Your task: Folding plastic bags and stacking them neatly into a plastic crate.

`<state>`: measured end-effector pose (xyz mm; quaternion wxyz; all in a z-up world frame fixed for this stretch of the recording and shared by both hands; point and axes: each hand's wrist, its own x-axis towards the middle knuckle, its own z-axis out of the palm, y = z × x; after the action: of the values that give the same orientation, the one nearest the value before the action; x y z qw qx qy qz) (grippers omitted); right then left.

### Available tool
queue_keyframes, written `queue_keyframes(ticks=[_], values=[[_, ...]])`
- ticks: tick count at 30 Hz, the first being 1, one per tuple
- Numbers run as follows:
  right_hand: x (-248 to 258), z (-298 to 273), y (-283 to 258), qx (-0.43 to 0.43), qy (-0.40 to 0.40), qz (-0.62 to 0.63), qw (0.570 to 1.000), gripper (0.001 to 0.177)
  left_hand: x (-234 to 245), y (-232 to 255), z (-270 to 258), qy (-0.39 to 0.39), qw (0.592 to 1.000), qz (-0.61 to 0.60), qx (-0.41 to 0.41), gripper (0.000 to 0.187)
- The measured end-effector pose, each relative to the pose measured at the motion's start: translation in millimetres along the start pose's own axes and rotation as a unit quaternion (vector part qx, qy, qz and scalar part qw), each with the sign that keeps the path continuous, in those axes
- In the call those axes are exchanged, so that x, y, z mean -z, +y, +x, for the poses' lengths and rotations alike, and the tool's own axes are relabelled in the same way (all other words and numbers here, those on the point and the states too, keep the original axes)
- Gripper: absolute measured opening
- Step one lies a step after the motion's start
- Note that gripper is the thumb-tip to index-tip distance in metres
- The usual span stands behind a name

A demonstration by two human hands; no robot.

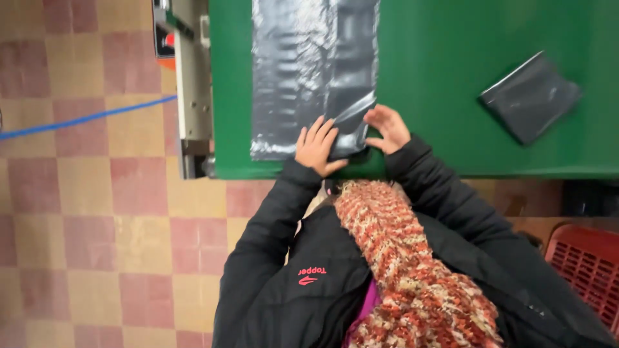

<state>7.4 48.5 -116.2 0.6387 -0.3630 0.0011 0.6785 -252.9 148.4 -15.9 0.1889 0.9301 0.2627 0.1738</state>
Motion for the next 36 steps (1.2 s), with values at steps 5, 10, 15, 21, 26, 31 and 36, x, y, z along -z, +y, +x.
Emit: queue_keyframes(ticks=[5, 10, 15, 21, 26, 31, 36], values=[[-100.5, -47.1, -13.3, 0.315, -0.166, -0.447, 0.821, 0.079, -21.4, -13.5, 2.4, 0.074, 0.997, 0.006, -0.001, 0.043], [-87.9, -74.6, -19.1, 0.371, -0.068, -0.755, 0.536, 0.028, 54.5, 1.8, -12.0, 0.024, 0.996, -0.086, -0.007, 0.024], [-11.5, -112.0, -64.0, 0.253, -0.089, -0.628, 0.731, 0.022, 109.7, -47.1, -27.1, -0.217, 0.968, -0.092, 0.086, 0.021], [-41.1, -43.3, -170.9, 0.289, 0.05, -0.707, 0.643, 0.027, 78.7, -131.2, 97.9, -0.021, 0.927, -0.371, 0.044, 0.024], [-74.1, 75.1, -243.5, 0.338, 0.009, -0.688, 0.643, 0.041, 3.3, -203.9, 216.2, 0.108, 0.951, -0.259, 0.128, 0.035], [-70.8, 155.9, -255.5, 0.277, 0.108, -0.741, 0.602, 0.039, -32.2, -238.6, 248.4, 0.105, 0.969, -0.101, 0.201, 0.041], [-94.6, 187.4, -252.0, 0.218, 0.081, -0.839, 0.491, 0.062, -8.2, -196.4, 243.8, 0.134, 0.96, -0.045, 0.241, 0.038]])
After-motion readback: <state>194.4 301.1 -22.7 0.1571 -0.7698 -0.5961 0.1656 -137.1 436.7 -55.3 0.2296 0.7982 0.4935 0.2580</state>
